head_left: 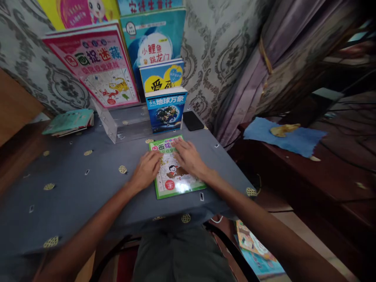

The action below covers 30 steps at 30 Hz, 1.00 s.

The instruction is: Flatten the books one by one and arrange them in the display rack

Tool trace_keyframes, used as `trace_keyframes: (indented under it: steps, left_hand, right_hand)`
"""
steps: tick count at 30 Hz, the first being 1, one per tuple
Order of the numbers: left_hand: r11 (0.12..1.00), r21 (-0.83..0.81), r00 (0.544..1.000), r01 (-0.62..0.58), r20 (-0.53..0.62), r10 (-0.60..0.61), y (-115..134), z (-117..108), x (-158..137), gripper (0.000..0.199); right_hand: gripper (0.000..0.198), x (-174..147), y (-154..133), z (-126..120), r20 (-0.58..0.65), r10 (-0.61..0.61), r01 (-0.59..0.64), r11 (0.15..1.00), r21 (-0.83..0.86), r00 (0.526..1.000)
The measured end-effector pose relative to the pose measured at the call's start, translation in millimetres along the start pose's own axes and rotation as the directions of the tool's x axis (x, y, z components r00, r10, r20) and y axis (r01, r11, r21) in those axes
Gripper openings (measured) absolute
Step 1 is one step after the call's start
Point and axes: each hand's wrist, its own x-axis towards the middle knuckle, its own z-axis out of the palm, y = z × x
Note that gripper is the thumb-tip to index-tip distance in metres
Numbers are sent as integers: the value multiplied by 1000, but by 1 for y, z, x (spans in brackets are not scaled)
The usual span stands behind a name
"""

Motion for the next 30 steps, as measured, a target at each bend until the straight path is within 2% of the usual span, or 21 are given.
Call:
trace_keyframes:
  steps: [2, 4, 7, 11, 14, 16, 19, 22, 25, 28, 30]
  left_hand:
    - [997, 52, 998, 57, 15, -58, -15, 1, -8, 38]
    - [995, 90, 997, 52, 49, -56, -23, 3, -15, 45]
    - [990, 132, 994, 38, 95, -50, -23, 6, -20, 48]
    - [980, 176, 989, 95, 97, -114, -14, 6, -17, 44]
    - [967, 180, 978, 183, 66, -198, -10, 7, -17, 46]
    - [958, 154, 967, 241, 50, -252, -9, 9, -18, 47]
    - [965, 31, 964, 262, 31, -263, -9, 11, -17, 47]
    - [948, -177, 963, 264, 2, -268, -11, 9, -10, 47]
    - [830, -459, 933, 317, -6, -359, -13, 5, -2, 48]
    - [570, -749, 867, 337, 10, -499, -15, 5, 3, 50]
    - [371, -863, 786, 342, 47, -616, -16, 7, 4, 53]
  right_hand:
    - [47, -18, -37, 7, 42, -97, 96, 995, 22, 994]
    - [55, -34, -69, 14, 86, -191, 188, 981, 45, 978]
    - [59, -51, -85, 18, 120, -190, 190, 982, 6, 974]
    - [54, -64, -52, 8, 119, -55, 65, 995, -81, 991]
    - [55, -69, -19, -2, 85, 66, -55, 991, -121, 994]
    - [55, -71, -7, -4, 67, 104, -95, 988, -125, 992]
    - [53, -70, -1, -2, 32, 109, -105, 989, -103, 994]
    - [51, -68, -3, 1, 11, 106, -105, 991, -82, 994]
    - [51, -68, -2, 2, -3, 97, -97, 993, -67, 995]
    - [51, -70, -1, 1, -16, 94, -95, 994, -60, 995]
    - [51, -70, 0, 1, -17, 96, -97, 994, -56, 995]
